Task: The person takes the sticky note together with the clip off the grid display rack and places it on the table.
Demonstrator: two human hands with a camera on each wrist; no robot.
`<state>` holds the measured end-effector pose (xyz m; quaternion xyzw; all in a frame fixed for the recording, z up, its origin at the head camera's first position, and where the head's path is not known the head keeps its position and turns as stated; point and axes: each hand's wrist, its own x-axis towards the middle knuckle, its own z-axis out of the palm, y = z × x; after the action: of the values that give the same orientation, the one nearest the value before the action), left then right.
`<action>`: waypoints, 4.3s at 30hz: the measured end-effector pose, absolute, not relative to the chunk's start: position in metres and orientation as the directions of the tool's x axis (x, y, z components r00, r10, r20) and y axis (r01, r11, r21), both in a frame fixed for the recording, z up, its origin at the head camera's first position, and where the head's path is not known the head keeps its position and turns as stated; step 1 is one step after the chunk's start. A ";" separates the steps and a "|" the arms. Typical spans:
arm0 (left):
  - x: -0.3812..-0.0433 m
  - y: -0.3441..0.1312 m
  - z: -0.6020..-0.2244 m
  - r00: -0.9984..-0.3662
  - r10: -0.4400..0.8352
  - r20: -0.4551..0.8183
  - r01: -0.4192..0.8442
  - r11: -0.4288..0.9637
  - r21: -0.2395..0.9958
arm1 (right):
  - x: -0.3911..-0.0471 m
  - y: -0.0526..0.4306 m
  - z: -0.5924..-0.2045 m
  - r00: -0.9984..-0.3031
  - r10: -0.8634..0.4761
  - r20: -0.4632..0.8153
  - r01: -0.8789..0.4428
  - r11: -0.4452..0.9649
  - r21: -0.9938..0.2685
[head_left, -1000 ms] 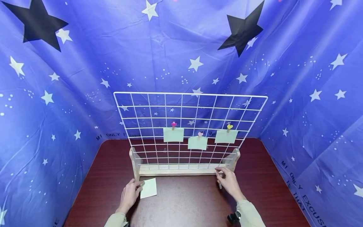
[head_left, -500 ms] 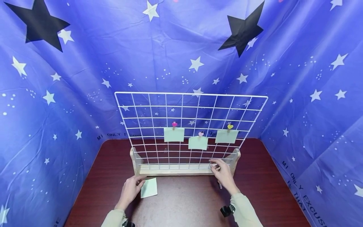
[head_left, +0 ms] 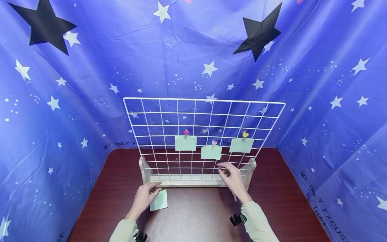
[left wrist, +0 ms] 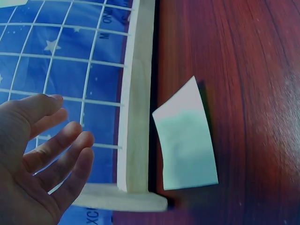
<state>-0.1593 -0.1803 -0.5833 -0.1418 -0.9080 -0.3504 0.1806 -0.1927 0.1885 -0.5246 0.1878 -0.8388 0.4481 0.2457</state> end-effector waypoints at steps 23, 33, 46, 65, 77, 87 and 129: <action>-0.186 -0.153 -0.540 -0.819 0.224 0.528 0.538 0.618 0.573 | -0.199 0.161 -0.474 -0.719 -0.152 0.678 -0.665 0.435 -0.607; -0.199 -0.148 -0.514 -0.780 0.230 0.582 0.583 0.606 0.542 | -0.206 0.151 -0.453 -0.685 -0.159 0.711 -0.701 0.410 -0.584; -0.208 -0.144 -0.484 -0.764 0.233 0.602 0.614 0.551 0.566 | -0.211 0.136 -0.425 -0.682 -0.173 0.710 -0.708 0.399 -0.583; -0.217 -0.144 -0.446 -0.749 0.199 0.632 0.643 0.450 0.619 | -0.221 0.115 -0.400 -0.629 -0.237 0.740 -0.766 0.354 -0.537; -0.219 -0.136 -0.426 -0.736 0.205 0.645 0.662 0.415 0.623 | -0.227 0.106 -0.386 -0.610 -0.255 0.751 -0.780 0.360 -0.511; -0.219 -0.131 -0.414 -0.754 0.206 0.624 0.646 0.402 0.648 | -0.232 0.096 -0.378 -0.603 -0.272 0.750 -0.782 0.384 -0.490; -0.226 -0.116 -0.401 -0.747 0.075 0.661 0.652 0.279 0.705 | -0.240 0.070 -0.372 -0.650 -0.225 0.726 -0.735 0.430 -0.525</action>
<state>-0.2264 -0.1157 -0.4006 -0.2403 -0.7555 -0.5502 0.2621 -0.2400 0.0704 -0.3718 0.3021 -0.7944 0.4403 0.2896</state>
